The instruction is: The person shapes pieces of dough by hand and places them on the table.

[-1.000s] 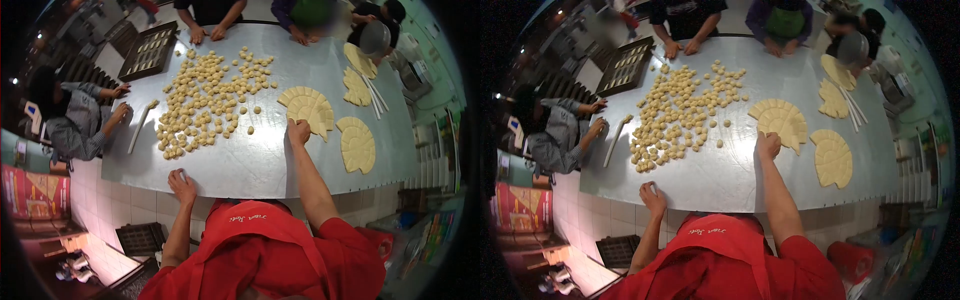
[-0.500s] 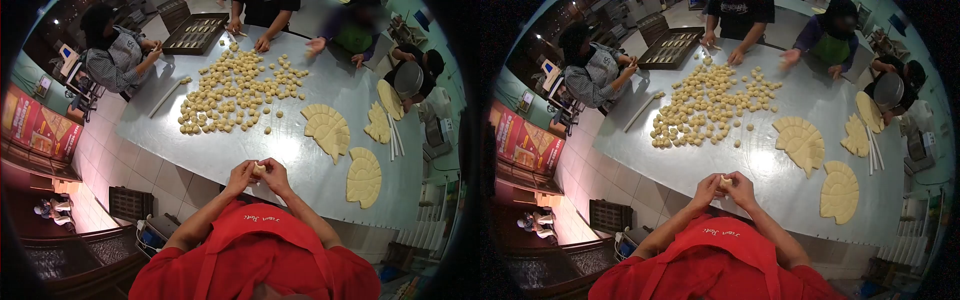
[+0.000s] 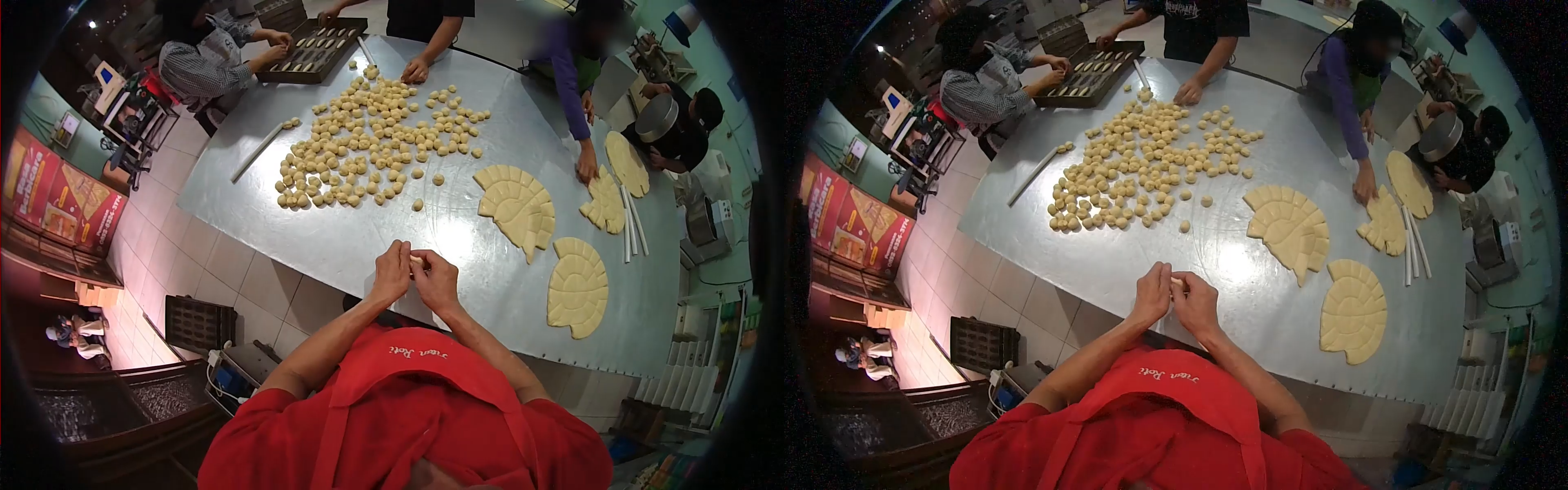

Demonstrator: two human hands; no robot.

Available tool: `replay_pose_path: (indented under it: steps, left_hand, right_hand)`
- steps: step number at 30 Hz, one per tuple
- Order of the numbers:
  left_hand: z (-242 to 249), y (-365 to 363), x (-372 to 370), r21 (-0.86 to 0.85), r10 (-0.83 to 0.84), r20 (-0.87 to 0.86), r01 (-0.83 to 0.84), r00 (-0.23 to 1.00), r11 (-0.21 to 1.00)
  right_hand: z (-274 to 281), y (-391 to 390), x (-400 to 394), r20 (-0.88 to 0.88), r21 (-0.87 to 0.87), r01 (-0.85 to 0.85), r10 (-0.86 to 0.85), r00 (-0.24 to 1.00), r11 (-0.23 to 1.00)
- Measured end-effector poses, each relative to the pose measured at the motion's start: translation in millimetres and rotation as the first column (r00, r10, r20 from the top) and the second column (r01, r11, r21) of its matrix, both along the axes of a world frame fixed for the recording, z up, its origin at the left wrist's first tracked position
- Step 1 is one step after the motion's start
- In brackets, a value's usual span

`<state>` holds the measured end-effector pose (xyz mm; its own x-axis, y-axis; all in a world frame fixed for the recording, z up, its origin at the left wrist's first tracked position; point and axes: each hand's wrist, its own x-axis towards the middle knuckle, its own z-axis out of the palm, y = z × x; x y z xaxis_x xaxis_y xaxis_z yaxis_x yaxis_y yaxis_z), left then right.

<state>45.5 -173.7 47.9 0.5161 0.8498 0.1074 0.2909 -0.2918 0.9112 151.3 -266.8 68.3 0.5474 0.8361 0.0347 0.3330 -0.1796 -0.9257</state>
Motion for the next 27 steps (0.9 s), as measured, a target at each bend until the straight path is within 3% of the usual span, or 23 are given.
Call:
replay_pose_path:
  steps: [1, 2, 3, 4, 6, 7, 8, 9, 10, 11, 12, 13, 14, 15, 16, 17, 18, 19, 20, 21, 23, 25, 27]
  left_hand:
    - [2.6, 5.8, 2.2, 0.026, 0.010, -0.012, -0.010, 1.000, 1.000]
    - [5.0, 11.1, 2.6, 0.031, 0.010, -0.014, -0.010, 1.000, 0.999]
    - [6.9, 15.9, 2.5, 0.070, 0.003, -0.028, -0.001, 1.000, 0.998]
    - [8.3, 18.9, 2.3, 0.107, -0.005, -0.042, 0.010, 0.999, 0.994]
    - [8.7, 23.6, 0.8, 0.089, -0.078, -0.055, 0.083, 0.995, 0.993]
    - [3.5, 28.0, -1.3, 0.071, -0.145, -0.064, 0.150, 0.987, 0.986]
    - [-2.9, 34.5, -7.4, 0.068, -0.150, -0.067, 0.155, 0.986, 0.986]
    - [-18.5, 50.3, -15.7, 0.231, -0.185, -0.189, 0.227, 0.964, 0.946]
    - [-19.4, 62.1, -23.6, 0.376, -0.193, -0.310, 0.306, 0.931, 0.875]
    - [-21.0, 69.7, -33.1, 0.154, -0.021, -0.391, 0.088, 0.920, 0.984]
    - [-32.8, 81.5, -50.4, 0.266, 0.059, -0.350, 0.039, 0.935, 0.963]
    - [-36.9, 92.1, -72.1, 0.319, 0.079, -0.405, 0.060, 0.911, 0.946]
    - [-37.5, 103.7, -95.7, 0.401, 0.089, -0.524, 0.154, 0.847, 0.903]
    - [-30.9, 110.4, -114.8, 0.340, 0.064, -0.669, 0.229, 0.740, 0.912]
    - [-30.9, 108.4, -126.2, 0.337, 0.059, -0.670, 0.233, 0.740, 0.912]
    - [-32.5, 104.7, -136.8, 0.410, 0.058, -0.586, 0.234, 0.808, 0.881]
    - [-33.7, 100.6, -143.6, 0.480, 0.053, -0.494, 0.221, 0.868, 0.849]
    - [-37.4, 89.0, -139.9, 0.380, -0.036, -0.544, 0.284, 0.838, 0.880]
    - [-45.0, 80.6, -128.6, 0.437, -0.113, -0.488, 0.355, 0.865, 0.827]
    - [-48.9, 74.3, -109.5, 0.395, -0.235, -0.377, 0.385, 0.896, 0.834]
    - [-36.8, 78.9, -60.7, 0.317, -0.401, -0.337, 0.504, 0.852, 0.804]
    - [-52.9, 102.8, -27.5, 0.473, -0.332, -0.298, 0.440, 0.895, 0.763]
    - [-56.3, 143.7, -23.7, 0.541, -0.288, -0.275, 0.396, 0.917, 0.742]
  right_hand:
    - [4.8, 5.3, 2.9, -0.206, -0.098, -0.005, -0.016, 0.979, 0.995]
    - [7.3, 9.6, 5.9, -0.207, -0.093, -0.005, -0.015, 0.978, 0.996]
    - [7.4, 11.5, 11.1, -0.590, -0.001, -0.047, 0.037, 0.807, 0.999]
    - [7.5, 11.3, 15.9, -0.862, 0.099, -0.047, 0.110, 0.494, 0.994]
    - [-2.3, 12.0, 24.7, -0.871, 0.085, -0.069, 0.108, 0.479, 0.994]
    - [-12.6, 12.7, 30.1, -0.893, 0.176, -0.181, 0.235, 0.385, 0.967]
    - [-22.9, 10.5, 35.9, -0.898, 0.270, -0.282, 0.346, 0.272, 0.921]
    - [-46.6, 7.3, 51.7, -0.841, 0.488, -0.460, 0.540, -0.022, 0.742]
    - [-29.9, 3.8, 49.0, -0.840, 0.489, -0.460, 0.542, -0.020, 0.741]
    - [-11.8, -5.6, 48.2, -0.868, 0.339, -0.530, 0.476, 0.143, 0.777]
    - [10.8, -11.3, 44.4, -0.861, 0.179, -0.569, 0.408, 0.304, 0.803]
    - [21.0, -14.0, 39.7, -0.827, 0.042, -0.457, 0.288, 0.482, 0.888]
    - [10.4, -21.0, 42.3, -0.831, 0.041, -0.451, 0.281, 0.480, 0.891]
    - [-9.7, -32.5, 52.3, -0.374, -0.069, -0.253, 0.210, 0.903, 0.965]
    - [-25.8, -41.4, 54.1, 0.222, -0.044, -0.022, 0.031, 0.974, 0.999]
    - [-33.7, -47.8, 45.8, 0.223, -0.047, -0.020, 0.030, 0.974, 0.999]
    - [-40.2, -55.6, 37.6, 0.442, -0.028, 0.019, -0.004, 0.897, 0.999]
    - [-46.1, -61.4, 30.6, 0.635, -0.006, 0.048, -0.033, 0.772, 0.999]
    - [-56.4, -54.1, 21.0, 0.622, 0.004, -0.113, 0.086, 0.778, 0.994]
    - [-64.3, -41.5, 6.1, 0.611, 0.017, -0.271, 0.204, 0.765, 0.962]
    - [-71.4, 4.5, -13.9, 0.592, 0.048, -0.449, 0.337, 0.732, 0.892]
    - [-83.2, 49.2, -9.1, 0.623, -0.015, -0.381, 0.306, 0.719, 0.925]
    - [-72.5, 74.3, 19.0, 0.677, 0.083, -0.331, 0.191, 0.711, 0.940]
